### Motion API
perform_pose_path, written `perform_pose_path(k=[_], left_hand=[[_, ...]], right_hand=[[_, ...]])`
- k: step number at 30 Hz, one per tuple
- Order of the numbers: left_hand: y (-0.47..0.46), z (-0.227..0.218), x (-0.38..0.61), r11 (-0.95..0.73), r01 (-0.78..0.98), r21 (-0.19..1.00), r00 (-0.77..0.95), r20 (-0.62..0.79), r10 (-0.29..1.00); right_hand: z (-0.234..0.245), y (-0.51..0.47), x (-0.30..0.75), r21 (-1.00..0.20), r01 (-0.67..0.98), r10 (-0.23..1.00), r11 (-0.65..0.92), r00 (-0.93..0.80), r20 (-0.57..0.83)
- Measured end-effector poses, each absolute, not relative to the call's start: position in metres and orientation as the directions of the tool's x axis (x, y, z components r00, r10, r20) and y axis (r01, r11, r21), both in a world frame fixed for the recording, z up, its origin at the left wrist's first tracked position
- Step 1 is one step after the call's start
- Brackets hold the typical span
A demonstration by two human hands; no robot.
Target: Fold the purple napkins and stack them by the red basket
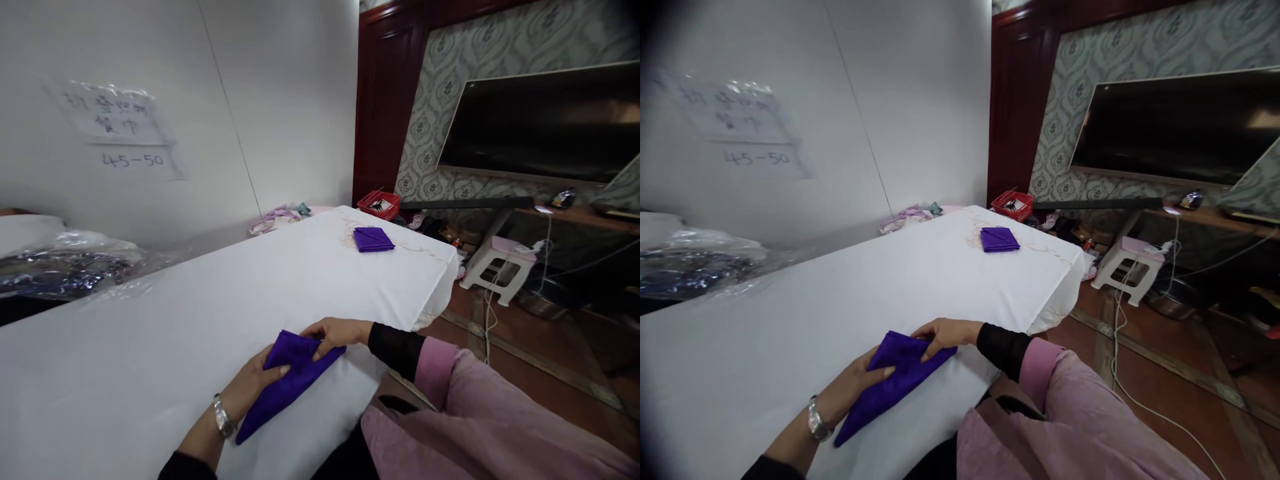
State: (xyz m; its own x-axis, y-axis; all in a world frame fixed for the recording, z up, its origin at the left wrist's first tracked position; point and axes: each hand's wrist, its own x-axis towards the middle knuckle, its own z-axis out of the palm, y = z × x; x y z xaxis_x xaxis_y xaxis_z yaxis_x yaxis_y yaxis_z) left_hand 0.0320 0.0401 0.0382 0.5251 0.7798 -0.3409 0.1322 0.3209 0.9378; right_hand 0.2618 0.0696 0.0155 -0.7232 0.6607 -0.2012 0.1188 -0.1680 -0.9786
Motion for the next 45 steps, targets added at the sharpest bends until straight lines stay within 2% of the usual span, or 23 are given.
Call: perform_pose_path(k=[3, 6, 9, 12, 14, 17, 19, 22, 27, 32, 37, 41, 45], left_hand=[[0.043, 0.045, 0.032, 0.346, 0.107, 0.932, 0.593, -0.339, 0.731], [0.049, 0.049, 0.031, 0.373, 0.092, 0.923, 0.599, -0.350, 0.720], [0.060, 0.048, 0.026, 0.402, 0.107, 0.909, 0.571, -0.387, 0.724], [0.074, 0.043, 0.019, 0.447, 0.089, 0.890, 0.497, -0.429, 0.755], [0.083, 0.037, 0.013, 0.471, -0.015, 0.882, 0.392, -0.428, 0.814], [0.092, 0.027, 0.005, 0.451, -0.308, 0.838, 0.233, -0.393, 0.890], [0.094, 0.022, 0.001, 0.404, -0.477, 0.781, 0.205, -0.348, 0.915], [0.090, 0.017, 0.004, 0.358, -0.570, 0.740, 0.230, -0.274, 0.934], [0.076, 0.017, 0.025, 0.344, -0.540, 0.768, 0.222, -0.264, 0.939], [0.068, 0.015, 0.036, 0.246, -0.472, 0.847, 0.039, -0.258, 0.965], [0.067, 0.016, 0.027, 0.271, -0.428, 0.862, 0.012, -0.294, 0.956], [0.064, 0.019, 0.018, 0.313, -0.367, 0.876, 0.094, -0.300, 0.949], [0.060, 0.024, 0.016, 0.341, -0.293, 0.893, 0.272, -0.264, 0.925]], right_hand=[[0.018, 0.070, 0.255, -0.957, 0.028, 0.597, -0.290, -0.776, -0.204], [0.016, 0.070, 0.253, -0.905, 0.027, 0.580, -0.424, -0.760, -0.295], [0.017, 0.071, 0.255, -0.870, 0.027, 0.617, -0.493, -0.694, -0.371], [0.022, 0.075, 0.257, -0.859, -0.068, 0.707, -0.507, -0.604, -0.369], [0.026, 0.077, 0.257, -0.851, -0.183, 0.786, -0.492, -0.515, -0.343], [0.033, 0.082, 0.253, -0.841, -0.342, 0.880, -0.419, -0.382, -0.283], [0.035, 0.085, 0.246, -0.834, -0.413, 0.917, -0.365, -0.314, -0.246], [0.034, 0.089, 0.229, -0.832, -0.464, 0.948, -0.305, -0.237, -0.215], [0.022, 0.079, 0.197, -0.832, -0.483, 0.960, -0.273, -0.190, -0.205], [0.013, 0.061, 0.187, -0.836, -0.413, 0.917, -0.362, -0.318, -0.240], [0.018, 0.065, 0.197, -0.876, -0.351, 0.913, -0.329, -0.357, -0.200], [0.027, 0.085, 0.209, -0.895, -0.326, 0.921, -0.305, -0.340, -0.191], [0.037, 0.102, 0.214, -0.915, -0.164, 0.850, -0.368, -0.458, -0.260]])
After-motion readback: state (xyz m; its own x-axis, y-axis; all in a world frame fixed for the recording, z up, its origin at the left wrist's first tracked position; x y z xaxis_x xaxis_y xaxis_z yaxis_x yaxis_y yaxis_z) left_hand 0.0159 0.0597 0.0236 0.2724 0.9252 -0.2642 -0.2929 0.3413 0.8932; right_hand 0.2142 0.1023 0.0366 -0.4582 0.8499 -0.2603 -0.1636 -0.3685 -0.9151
